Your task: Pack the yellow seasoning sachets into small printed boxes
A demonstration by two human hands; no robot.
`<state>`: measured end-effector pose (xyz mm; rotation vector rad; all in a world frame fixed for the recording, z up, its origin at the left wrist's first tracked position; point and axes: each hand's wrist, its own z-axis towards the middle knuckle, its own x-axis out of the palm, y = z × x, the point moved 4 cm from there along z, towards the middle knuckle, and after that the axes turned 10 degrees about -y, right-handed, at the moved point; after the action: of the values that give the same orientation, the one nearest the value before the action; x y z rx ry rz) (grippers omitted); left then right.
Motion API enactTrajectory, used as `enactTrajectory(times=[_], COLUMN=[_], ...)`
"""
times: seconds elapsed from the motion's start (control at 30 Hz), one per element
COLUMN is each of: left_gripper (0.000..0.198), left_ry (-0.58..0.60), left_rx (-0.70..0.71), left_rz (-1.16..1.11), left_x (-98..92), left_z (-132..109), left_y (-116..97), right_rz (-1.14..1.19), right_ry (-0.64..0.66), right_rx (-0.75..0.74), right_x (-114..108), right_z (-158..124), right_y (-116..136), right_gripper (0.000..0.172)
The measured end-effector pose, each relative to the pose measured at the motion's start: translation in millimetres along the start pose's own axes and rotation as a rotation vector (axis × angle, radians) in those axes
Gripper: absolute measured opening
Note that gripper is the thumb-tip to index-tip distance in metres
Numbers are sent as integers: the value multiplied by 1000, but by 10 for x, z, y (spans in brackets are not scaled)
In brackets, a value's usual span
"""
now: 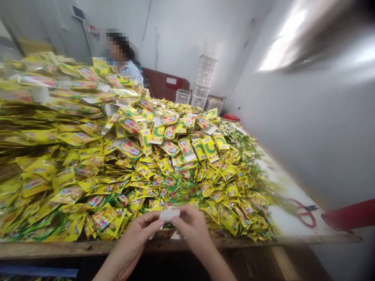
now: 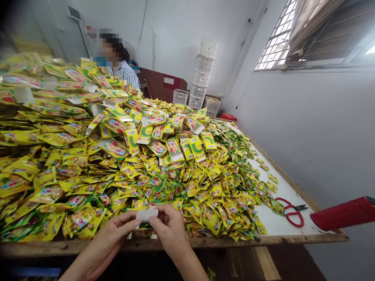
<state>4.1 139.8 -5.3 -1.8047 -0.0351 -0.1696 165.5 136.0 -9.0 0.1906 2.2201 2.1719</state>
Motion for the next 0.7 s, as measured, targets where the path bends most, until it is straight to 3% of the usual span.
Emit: enactTrajectory(times=[0.13, 0.27, 0.43, 0.57, 0.7], left_gripper=[33, 32, 37, 19, 17], left_ry=[-159, -273, -287, -217, -141], left_rx=[124, 233, 301, 526, 701], left_rz=[98, 202, 260, 380, 455], left_x=[-168, -251, -196, -193, -269], left_z=[80, 118, 166, 184, 96], left_y=[-20, 82, 101, -32, -52], right_rz=[-128, -82, -57, -181, -355], right_ry=[-46, -34, -100, -120, -4], right_rx=[-260, -192, -95, -313, -592], right_x=[58, 100, 120, 98, 108], right_z=[98, 198, 214, 168, -48], right_y=[186, 175, 71, 166, 242], right_gripper=[16, 15, 15, 8, 14])
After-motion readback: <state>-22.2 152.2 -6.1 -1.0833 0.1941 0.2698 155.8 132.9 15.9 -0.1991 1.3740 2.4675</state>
